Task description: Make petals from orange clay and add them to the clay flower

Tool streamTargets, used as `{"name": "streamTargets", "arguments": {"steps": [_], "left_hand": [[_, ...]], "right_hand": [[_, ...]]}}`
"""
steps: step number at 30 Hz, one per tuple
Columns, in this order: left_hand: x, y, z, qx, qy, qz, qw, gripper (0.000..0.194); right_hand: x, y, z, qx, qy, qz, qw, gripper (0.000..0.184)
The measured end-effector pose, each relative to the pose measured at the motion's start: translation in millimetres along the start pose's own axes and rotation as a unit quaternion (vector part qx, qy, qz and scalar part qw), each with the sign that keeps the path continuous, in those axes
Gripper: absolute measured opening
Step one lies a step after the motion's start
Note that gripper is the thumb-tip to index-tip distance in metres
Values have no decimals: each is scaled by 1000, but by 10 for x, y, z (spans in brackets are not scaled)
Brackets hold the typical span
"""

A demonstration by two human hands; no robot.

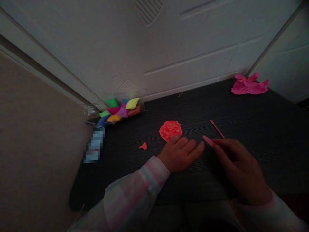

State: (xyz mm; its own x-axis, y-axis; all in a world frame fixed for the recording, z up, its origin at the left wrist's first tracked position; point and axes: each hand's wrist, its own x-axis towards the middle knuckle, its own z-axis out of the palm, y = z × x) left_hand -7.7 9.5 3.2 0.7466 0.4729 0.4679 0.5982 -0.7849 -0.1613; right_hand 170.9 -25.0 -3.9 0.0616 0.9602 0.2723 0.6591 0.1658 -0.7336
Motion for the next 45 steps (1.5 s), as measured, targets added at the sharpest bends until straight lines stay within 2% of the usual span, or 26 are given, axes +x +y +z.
{"name": "streamTargets", "arguments": {"steps": [5,10,13,15,18,21,24,27,31,33,35,36,37,39,41,43,45], "left_hand": [[7,16,2,1,13,-25,1000,26],[-25,19,-43,23,26,20,999,21],[-58,51,-84,25,65,-24,997,21],[-70,87,-90,13,72,-52,996,22],[-56,137,-69,-15,17,-43,999,21],[-25,151,-48,-59,-37,-72,995,22],[-29,142,-42,-90,-37,-91,991,22],[-64,140,-29,-103,19,-104,989,20],[-97,131,-39,-121,157,-147,969,18],[-121,93,-108,-116,205,-164,958,18],[-183,14,-232,-89,217,-205,950,16],[-234,-40,-306,-66,206,-240,946,13],[-300,-101,-379,-45,161,-289,943,11],[-466,-220,-499,-23,25,-384,923,12],[-641,-309,-556,-48,-75,-436,895,18],[-782,-348,-547,-97,-105,-455,879,20],[-859,-350,-502,-121,-88,-469,870,20]], "right_hand": [[8,-11,-5,7,1,9,1000,18],[0,-24,6,25,7,8,1000,19],[2,-29,9,36,15,14,999,20],[9,-31,11,39,14,15,999,20],[16,-27,17,41,6,10,999,21],[12,-14,25,48,6,11,999,21],[0,5,32,50,17,20,998,20],[-3,20,37,49,18,18,998,19],[5,19,39,59,7,15,998,19],[11,16,40,61,5,6,998,19],[17,16,45,53,1,-5,999,18],[19,17,50,44,-2,-12,999,18],[21,17,58,33,-7,-20,999,18],[23,18,81,4,-20,-39,999,20],[23,18,113,-28,-39,-57,997,22],[21,21,149,-55,-55,-70,995,26],[19,32,181,-77,-58,-80,992,29]]}}
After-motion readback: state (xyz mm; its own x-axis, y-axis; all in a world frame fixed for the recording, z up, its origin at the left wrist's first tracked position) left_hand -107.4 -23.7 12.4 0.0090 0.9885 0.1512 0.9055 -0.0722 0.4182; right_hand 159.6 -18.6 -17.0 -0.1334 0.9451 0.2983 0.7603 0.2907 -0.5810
